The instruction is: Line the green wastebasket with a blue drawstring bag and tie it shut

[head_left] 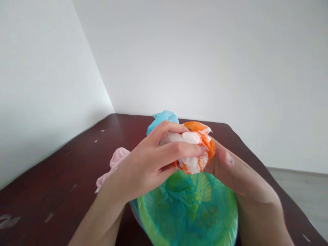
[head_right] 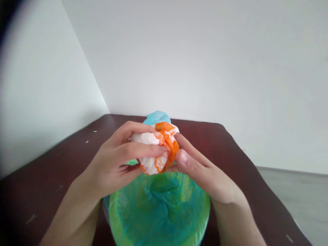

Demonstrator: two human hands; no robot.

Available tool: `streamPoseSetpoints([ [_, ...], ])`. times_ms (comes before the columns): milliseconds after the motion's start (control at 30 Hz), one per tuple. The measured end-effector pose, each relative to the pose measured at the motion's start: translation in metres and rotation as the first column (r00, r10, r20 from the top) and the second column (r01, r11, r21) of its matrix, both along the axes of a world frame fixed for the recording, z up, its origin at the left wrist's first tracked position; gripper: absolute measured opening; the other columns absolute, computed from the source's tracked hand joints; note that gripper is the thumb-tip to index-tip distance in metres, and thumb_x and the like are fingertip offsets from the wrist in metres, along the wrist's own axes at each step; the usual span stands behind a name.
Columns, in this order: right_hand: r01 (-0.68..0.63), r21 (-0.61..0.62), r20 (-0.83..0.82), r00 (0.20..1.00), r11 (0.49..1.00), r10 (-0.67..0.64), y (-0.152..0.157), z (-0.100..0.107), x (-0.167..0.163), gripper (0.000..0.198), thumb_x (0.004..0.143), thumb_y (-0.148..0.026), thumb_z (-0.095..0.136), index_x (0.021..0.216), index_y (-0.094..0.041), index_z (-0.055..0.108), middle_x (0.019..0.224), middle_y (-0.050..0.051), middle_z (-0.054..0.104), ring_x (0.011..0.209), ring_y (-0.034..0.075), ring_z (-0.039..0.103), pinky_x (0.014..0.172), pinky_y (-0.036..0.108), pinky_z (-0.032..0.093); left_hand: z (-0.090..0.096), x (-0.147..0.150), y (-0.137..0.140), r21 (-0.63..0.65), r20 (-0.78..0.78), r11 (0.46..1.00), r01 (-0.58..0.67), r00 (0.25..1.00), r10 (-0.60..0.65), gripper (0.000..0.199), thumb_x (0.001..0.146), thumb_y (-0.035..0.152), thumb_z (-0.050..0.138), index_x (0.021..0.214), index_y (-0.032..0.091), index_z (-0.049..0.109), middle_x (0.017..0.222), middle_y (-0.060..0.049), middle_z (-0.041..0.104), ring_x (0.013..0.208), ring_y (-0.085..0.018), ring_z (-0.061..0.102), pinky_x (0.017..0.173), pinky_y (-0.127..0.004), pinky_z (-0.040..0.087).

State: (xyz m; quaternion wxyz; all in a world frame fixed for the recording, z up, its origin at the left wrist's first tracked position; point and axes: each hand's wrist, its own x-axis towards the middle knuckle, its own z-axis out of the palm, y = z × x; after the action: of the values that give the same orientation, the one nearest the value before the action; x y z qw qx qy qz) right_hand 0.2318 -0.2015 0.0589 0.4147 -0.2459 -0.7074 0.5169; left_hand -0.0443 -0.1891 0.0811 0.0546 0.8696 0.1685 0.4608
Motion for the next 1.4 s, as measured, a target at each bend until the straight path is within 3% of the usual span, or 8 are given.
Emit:
streamPoseSetpoints([
  [133, -0.025, -0.136, -0.042, 0.999, 0.99, 0.02, -0.005, 0.002, -0.007, 0.06, 0.105, -0.077, 0.084, 0.149, -0.036, 0.079, 0.128, 0.009, 0.084, 0.124, 0.033, 0.082, 0.103, 0.044, 0.072, -0.006, 0.009, -0.003, -0.042, -0.147, 0.996, -0.075, 0.987, 0.068, 0.054, 0.114, 0.01, 0.075, 0.156, 0.044, 0.074, 0.135, -0.004, 0.068, 0.111, -0.019, 0.074, 0.09, -0.029, 0.065],
  [300, -0.08, -0.144, 0.031, 0.996, 0.986, 0.086, -0.013, 0.007, -0.006, 0.039, 0.108, -0.061, 0.09, 0.122, -0.027, 0.078, 0.105, 0.004, 0.082, 0.091, 0.021, 0.076, 0.081, 0.031, 0.068, -0.007, 0.011, -0.009, -0.202, -0.117, 0.979, 0.025, 0.992, -0.05, 0.049, 0.11, 0.015, 0.087, 0.15, 0.04, 0.075, 0.111, 0.0, 0.066, 0.091, -0.016, 0.067, 0.078, -0.026, 0.056],
  [467, 0.071, -0.044, 0.122, 0.99, 0.997, -0.065, -0.021, 0.002, 0.002, 0.031, 0.105, -0.044, 0.095, 0.13, -0.032, 0.08, 0.102, 0.002, 0.082, 0.085, 0.022, 0.077, 0.072, 0.032, 0.067, 0.0, 0.009, -0.014, -0.279, -0.135, 0.959, 0.042, 0.987, -0.083, 0.048, 0.109, 0.016, 0.088, 0.149, 0.04, 0.077, 0.138, -0.005, 0.073, 0.12, -0.022, 0.078, 0.101, -0.032, 0.068],
  [667, 0.214, 0.128, 0.104, 0.968, 0.968, -0.227, -0.026, 0.0, 0.007, 0.03, 0.106, -0.044, 0.093, 0.134, -0.036, 0.083, 0.122, 0.007, 0.084, 0.099, 0.028, 0.08, 0.089, 0.041, 0.072, 0.006, -0.008, -0.011, -0.214, -0.171, 0.963, 0.166, 0.964, -0.204, 0.072, 0.113, 0.021, 0.085, 0.176, 0.045, 0.06, 0.178, -0.007, 0.062, 0.16, -0.034, 0.07, 0.128, -0.048, 0.068],
  [1000, -0.027, -0.002, 0.075, 0.997, 1.0, 0.027, -0.021, 0.003, 0.003, 0.022, 0.116, -0.045, 0.085, 0.126, -0.027, 0.081, 0.109, 0.004, 0.083, 0.09, 0.019, 0.075, 0.08, 0.026, 0.067, 0.009, -0.012, -0.006, -0.267, -0.223, 0.929, 0.255, 0.922, -0.317, 0.071, 0.12, 0.028, 0.078, 0.185, 0.036, 0.048, 0.194, -0.009, 0.051, 0.181, -0.035, 0.049, 0.148, -0.052, 0.049],
  [1167, -0.115, 0.01, 0.226, 0.968, 0.993, 0.109, -0.017, 0.009, -0.001, 0.023, 0.118, -0.05, 0.079, 0.126, -0.029, 0.082, 0.11, 0.003, 0.084, 0.094, 0.02, 0.078, 0.086, 0.03, 0.068, 0.01, -0.014, -0.014, -0.335, -0.293, 0.932, 0.136, 0.926, -0.24, 0.07, 0.116, 0.027, 0.081, 0.179, 0.039, 0.054, 0.188, -0.009, 0.058, 0.175, -0.034, 0.058, 0.143, -0.047, 0.053],
  [1300, 0.042, 0.186, 0.488, 0.863, 0.982, -0.129, -0.011, 0.008, -0.005, 0.031, 0.115, -0.058, 0.08, 0.131, -0.031, 0.08, 0.125, 0.005, 0.085, 0.111, 0.028, 0.082, 0.099, 0.041, 0.069, 0.008, -0.024, -0.013, -0.41, -0.357, 0.912, -0.004, 0.921, -0.156, 0.07, 0.111, 0.038, 0.09, 0.175, 0.042, 0.06, 0.179, -0.007, 0.067, 0.161, -0.032, 0.07, 0.135, -0.047, 0.059],
  [1400, 0.237, 0.362, 0.514, 0.756, 0.901, -0.405, -0.008, 0.001, -0.004, 0.054, 0.108, -0.065, 0.086, 0.15, -0.035, 0.071, 0.15, 0.01, 0.079, 0.134, 0.037, 0.079, 0.112, 0.054, 0.067, 0.003, -0.027, -0.008, -0.446, -0.431, 0.887, -0.121, 0.897, -0.094, 0.086, 0.104, 0.05, 0.098, 0.18, 0.047, 0.057, 0.183, -0.005, 0.064, 0.166, -0.037, 0.066, 0.134, -0.051, 0.059],
])
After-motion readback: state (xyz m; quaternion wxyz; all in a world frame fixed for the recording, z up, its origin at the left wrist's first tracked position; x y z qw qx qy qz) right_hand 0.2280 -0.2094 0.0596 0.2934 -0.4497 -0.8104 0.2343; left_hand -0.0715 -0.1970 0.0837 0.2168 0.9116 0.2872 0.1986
